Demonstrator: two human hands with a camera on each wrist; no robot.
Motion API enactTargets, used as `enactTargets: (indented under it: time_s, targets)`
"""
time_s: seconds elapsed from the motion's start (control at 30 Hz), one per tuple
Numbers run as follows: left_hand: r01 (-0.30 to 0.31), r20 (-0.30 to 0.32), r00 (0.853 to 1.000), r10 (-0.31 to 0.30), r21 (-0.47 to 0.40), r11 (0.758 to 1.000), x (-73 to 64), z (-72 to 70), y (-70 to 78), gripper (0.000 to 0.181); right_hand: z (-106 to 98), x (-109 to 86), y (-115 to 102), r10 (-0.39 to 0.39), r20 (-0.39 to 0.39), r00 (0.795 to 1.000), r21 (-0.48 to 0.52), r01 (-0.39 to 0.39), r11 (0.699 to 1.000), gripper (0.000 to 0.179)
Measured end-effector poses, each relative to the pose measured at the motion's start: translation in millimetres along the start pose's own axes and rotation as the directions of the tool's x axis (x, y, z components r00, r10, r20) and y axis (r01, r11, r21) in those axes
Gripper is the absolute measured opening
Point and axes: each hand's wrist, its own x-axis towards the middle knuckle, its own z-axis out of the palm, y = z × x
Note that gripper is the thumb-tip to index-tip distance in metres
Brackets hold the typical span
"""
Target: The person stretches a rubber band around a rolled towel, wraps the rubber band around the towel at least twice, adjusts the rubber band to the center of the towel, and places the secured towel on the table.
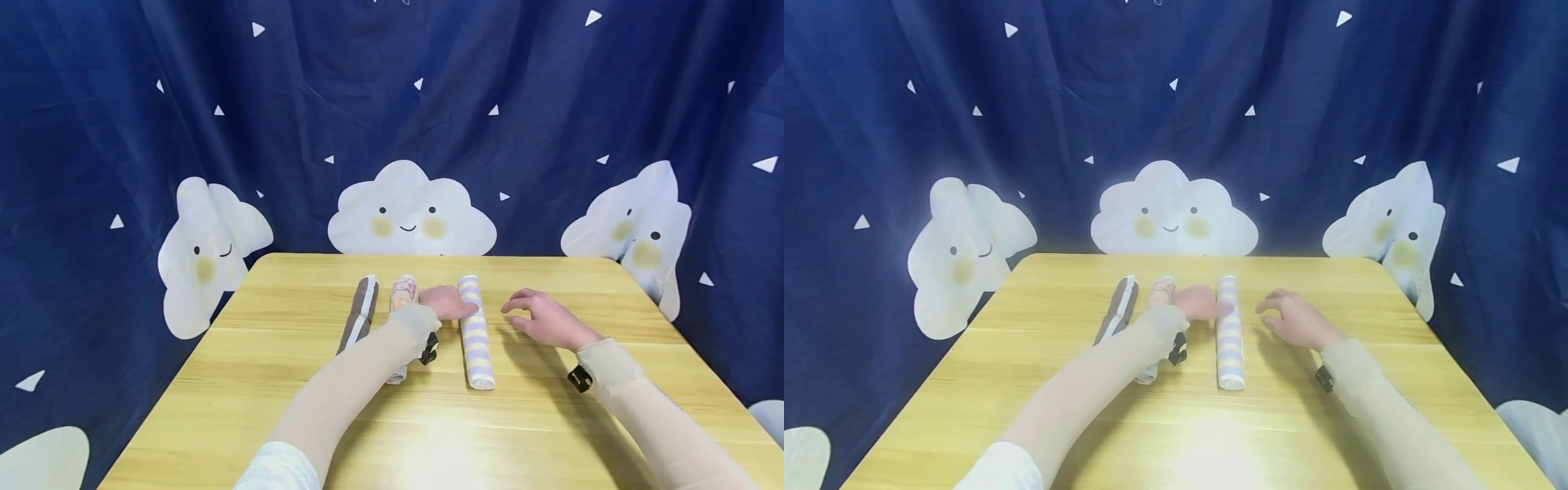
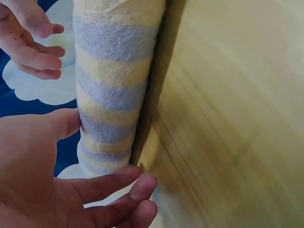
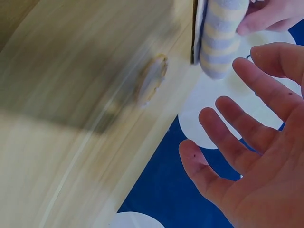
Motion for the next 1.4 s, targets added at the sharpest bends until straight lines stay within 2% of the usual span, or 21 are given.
enactTargets:
  time_s: [0.13, 0.3, 0.43, 0.53, 0.63, 0.73, 0.83, 0.93, 1.07, 1.2, 1.4]
  targets:
    - [0.019, -0.003, 1.0, -0.019, -0.007, 1.0, 6.5, 5.0, 4.2, 0.056, -2.1, -2.4, -0.4, -0.001, -0.009, 1.0, 0.004, 0.001, 1.0, 0.02]
    - [0.038, -0.014, 0.999, -0.038, -0.041, 0.998, 8.1, 8.1, 10.1, 0.056, -1.0, -5.1, 1.8, 0.002, -0.008, 1.0, -0.004, -0.002, 1.0, 0.02]
    - [0.03, -0.06, 0.998, -0.033, -0.053, 0.998, 7.6, 12.7, 13.9, 0.061, 0.4, -6.4, 2.9, -0.009, -0.006, 1.0, -0.01, 0.009, 1.0, 0.02]
    - [-0.022, -0.128, 0.992, 0.011, -0.086, 0.996, 6.4, 14.7, 15.0, 0.064, -0.3, -7.0, 2.4, -0.015, -0.01, 1.0, -0.005, 0.015, 1.0, 0.02]
    - [-0.122, -0.162, 0.981, 0.105, -0.102, 0.987, 5.6, 14.6, 14.9, 0.063, -1.2, -7.7, 2.2, -0.014, -0.012, 1.0, -0.006, 0.014, 1.0, 0.02]
    - [-0.216, -0.131, 0.97, 0.204, -0.089, 0.972, 6.2, 14.9, 14.2, 0.049, -1.9, -9.3, 1.8, -0.009, -0.006, 1.0, -0.003, 0.009, 1.0, 0.02]
    - [-0.263, -0.073, 0.964, 0.256, -0.101, 0.96, 9.2, 17.1, 13.7, 0.038, -1.6, -11.3, 1.3, -0.001, 0.002, 1.0, 0.0, 0.001, 1.0, 0.02]
    - [-0.277, -0.024, 0.961, 0.277, -0.136, 0.951, 14.4, 19.5, 12.3, 0.036, -1.0, -13.2, 0.9, 0.012, 0.002, 1.0, 0.004, -0.012, 1.0, 0.02]
    - [-0.281, 0.012, 0.958, 0.286, -0.142, 0.949, 21.0, 21.8, 9.5, 0.041, -0.3, -14.7, 0.9, 0.019, -0.002, 1.0, 0.02, -0.019, 1.0, 0.019]
    - [-0.295, 0.023, 0.954, 0.299, -0.119, 0.948, 28.4, 24.7, 5.7, 0.043, 1.1, -15.4, 2.1, 0.009, -0.011, 1.0, 0.024, -0.009, 1.0, 0.018]
    - [-0.344, 0.03, 0.937, 0.349, -0.114, 0.932, 35.2, 24.9, 3.2, 0.033, -0.7, -16.1, 3.2, 0.015, -0.012, 1.0, 0.025, -0.015, 1.0, 0.018]
